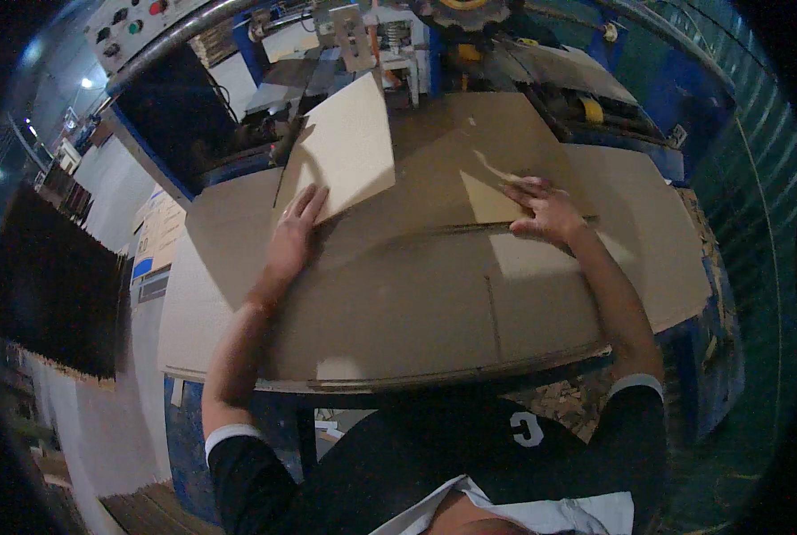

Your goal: The person repeatedly picks up flat cardboard sheets, folds them into box shapes, and places them into a machine. The person continues this repetitive folding and feeding process throughout the clip.

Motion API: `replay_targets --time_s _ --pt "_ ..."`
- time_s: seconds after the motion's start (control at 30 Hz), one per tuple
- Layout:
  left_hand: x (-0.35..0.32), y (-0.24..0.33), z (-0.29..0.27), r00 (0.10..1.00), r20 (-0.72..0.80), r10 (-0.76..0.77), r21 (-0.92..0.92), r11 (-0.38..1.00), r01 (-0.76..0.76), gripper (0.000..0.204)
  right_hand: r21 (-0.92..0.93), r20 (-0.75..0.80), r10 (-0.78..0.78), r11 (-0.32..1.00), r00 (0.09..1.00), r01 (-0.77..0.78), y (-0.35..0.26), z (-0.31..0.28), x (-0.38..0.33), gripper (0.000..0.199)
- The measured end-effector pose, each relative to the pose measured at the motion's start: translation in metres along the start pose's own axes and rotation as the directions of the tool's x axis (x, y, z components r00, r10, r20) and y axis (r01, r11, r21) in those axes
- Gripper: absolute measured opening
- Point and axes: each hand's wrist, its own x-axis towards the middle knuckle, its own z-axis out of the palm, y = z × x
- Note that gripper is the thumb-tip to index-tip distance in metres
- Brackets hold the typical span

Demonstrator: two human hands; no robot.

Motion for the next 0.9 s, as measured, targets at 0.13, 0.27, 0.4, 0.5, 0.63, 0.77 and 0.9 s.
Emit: replay_targets --time_s 0.13,0.27,0.4,0.5,0.63,0.77,0.9 --pt "0.023 -0.016 0.019 1.0 -0.025 -0.013 0.108 0.994 0.015 0.057 -0.201 -0.11 0.163 0.963 0.981 -0.182 -0.005 0.01 0.018 0.071" --pt "0.031 -0.005 0.029 0.964 -0.003 -0.267 0.427 0.871 0.243 0.066 -0.313 -0.335 0.322 0.848 0.885 -0.427 -0.035 0.012 0.037 0.058" --pt "0.004 0.006 0.004 0.979 -0.094 -0.181 0.256 0.946 0.199 0.079 0.065 -0.161 0.39 0.921 0.906 -0.385 -0.041 0.006 0.012 0.049" --pt "-0.069 -0.002 -0.035 0.906 -0.318 -0.279 0.147 0.93 0.338 0.073 0.332 -0.385 0.337 0.919 0.859 -0.212 -0.012 0.009 -0.079 0.045" --pt "-0.203 -0.044 -0.066 0.35 -0.711 -0.611 -0.12 0.595 0.795 0.076 0.272 -0.344 0.789 0.602 0.509 -0.751 0.061 0.017 -0.225 0.059" --pt "-0.259 -0.068 -0.067 0.393 -0.502 -0.77 0.12 0.388 0.914 0.075 0.592 -0.491 0.858 0.456 0.15 -0.665 0.114 0.075 -0.291 0.055" --pt "-0.238 -0.06 -0.082 0.137 -0.471 -0.871 -0.664 0.453 0.595 0.064 0.722 -0.518 0.838 0.536 0.172 -0.437 0.146 0.1 -0.303 0.056"
